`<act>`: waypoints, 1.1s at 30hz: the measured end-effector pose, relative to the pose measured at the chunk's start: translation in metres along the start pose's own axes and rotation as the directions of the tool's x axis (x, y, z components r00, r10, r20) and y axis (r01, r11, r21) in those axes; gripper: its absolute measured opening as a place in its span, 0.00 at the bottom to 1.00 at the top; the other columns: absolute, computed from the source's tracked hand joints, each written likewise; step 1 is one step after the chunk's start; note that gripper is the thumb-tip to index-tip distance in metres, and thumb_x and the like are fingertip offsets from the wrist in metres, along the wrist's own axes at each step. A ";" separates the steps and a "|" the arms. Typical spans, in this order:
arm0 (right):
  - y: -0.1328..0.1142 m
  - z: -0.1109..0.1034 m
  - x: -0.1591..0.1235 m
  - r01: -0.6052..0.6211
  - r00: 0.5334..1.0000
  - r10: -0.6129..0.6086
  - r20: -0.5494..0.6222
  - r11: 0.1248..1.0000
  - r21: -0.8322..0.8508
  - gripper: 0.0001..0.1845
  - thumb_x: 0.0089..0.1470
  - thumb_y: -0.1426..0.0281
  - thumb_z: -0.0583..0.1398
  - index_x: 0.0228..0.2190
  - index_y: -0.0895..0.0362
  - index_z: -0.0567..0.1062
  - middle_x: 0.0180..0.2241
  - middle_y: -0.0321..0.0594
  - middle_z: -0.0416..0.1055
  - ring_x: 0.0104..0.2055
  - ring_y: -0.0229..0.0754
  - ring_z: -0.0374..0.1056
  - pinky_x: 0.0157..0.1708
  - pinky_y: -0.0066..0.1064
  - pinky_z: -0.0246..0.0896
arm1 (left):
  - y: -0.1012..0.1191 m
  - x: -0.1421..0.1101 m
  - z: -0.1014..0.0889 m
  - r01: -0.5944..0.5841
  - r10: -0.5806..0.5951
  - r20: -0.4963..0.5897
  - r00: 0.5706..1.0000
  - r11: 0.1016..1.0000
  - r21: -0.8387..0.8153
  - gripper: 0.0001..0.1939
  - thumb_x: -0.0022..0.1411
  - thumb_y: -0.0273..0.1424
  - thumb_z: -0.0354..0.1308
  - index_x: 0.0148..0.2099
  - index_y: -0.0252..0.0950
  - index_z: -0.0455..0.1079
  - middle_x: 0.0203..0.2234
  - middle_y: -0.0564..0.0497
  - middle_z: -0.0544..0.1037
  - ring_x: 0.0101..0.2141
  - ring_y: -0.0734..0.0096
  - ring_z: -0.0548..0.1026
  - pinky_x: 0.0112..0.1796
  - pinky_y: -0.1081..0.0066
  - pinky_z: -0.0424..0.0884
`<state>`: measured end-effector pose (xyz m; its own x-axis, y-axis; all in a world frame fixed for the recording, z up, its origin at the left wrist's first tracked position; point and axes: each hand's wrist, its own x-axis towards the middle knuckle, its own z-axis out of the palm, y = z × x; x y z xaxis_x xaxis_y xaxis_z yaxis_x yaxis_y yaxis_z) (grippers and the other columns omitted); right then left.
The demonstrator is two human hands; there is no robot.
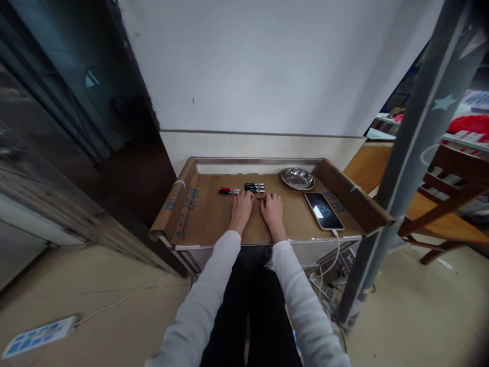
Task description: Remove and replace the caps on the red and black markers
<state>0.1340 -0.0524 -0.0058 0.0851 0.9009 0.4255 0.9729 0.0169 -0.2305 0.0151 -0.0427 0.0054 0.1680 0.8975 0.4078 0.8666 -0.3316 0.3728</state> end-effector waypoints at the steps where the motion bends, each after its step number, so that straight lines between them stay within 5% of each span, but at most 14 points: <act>1: 0.000 0.000 0.000 0.008 1.000 -0.008 -0.001 1.000 -0.001 0.12 0.57 0.70 0.48 0.37 0.60 0.69 0.38 0.49 0.65 0.41 0.47 0.58 0.39 0.35 0.50 | 0.000 0.000 0.000 -0.002 0.002 0.000 1.000 1.000 -0.011 0.06 0.63 0.29 0.48 0.42 0.36 0.64 0.39 0.46 0.70 0.42 0.67 0.67 0.44 0.66 0.61; 12: 0.000 -0.003 0.001 0.095 0.995 -0.096 0.000 0.990 0.105 0.12 0.59 0.71 0.47 0.40 0.58 0.69 0.39 0.45 0.69 0.41 0.43 0.59 0.39 0.32 0.48 | -0.004 0.001 0.005 -0.036 0.028 -0.037 0.999 0.973 -0.228 0.07 0.63 0.26 0.47 0.42 0.36 0.65 0.39 0.47 0.69 0.42 0.70 0.69 0.45 0.68 0.66; 21: 0.000 -0.006 0.000 0.201 0.979 -0.201 -0.017 0.962 0.185 0.13 0.59 0.70 0.49 0.42 0.55 0.69 0.41 0.42 0.71 0.41 0.42 0.61 0.39 0.31 0.48 | -0.008 0.003 0.008 -0.155 0.114 -0.114 0.987 0.865 -0.477 0.12 0.60 0.20 0.46 0.46 0.35 0.61 0.40 0.48 0.72 0.42 0.75 0.71 0.45 0.72 0.67; 33: 0.002 -0.010 -0.003 -0.032 0.996 0.039 -0.080 0.995 0.095 0.12 0.58 0.70 0.49 0.39 0.56 0.71 0.36 0.45 0.71 0.40 0.46 0.60 0.38 0.34 0.46 | -0.002 -0.002 0.011 -0.178 0.177 -0.011 0.984 0.983 -0.055 0.22 0.62 0.25 0.44 0.59 0.35 0.54 0.56 0.46 0.63 0.58 0.65 0.56 0.56 0.62 0.52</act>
<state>0.1383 -0.0592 0.0017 0.1402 0.8632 0.4850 0.9449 0.0297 -0.3259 0.0178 -0.0404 -0.0052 0.3137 0.8212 0.4768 0.7958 -0.5013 0.3398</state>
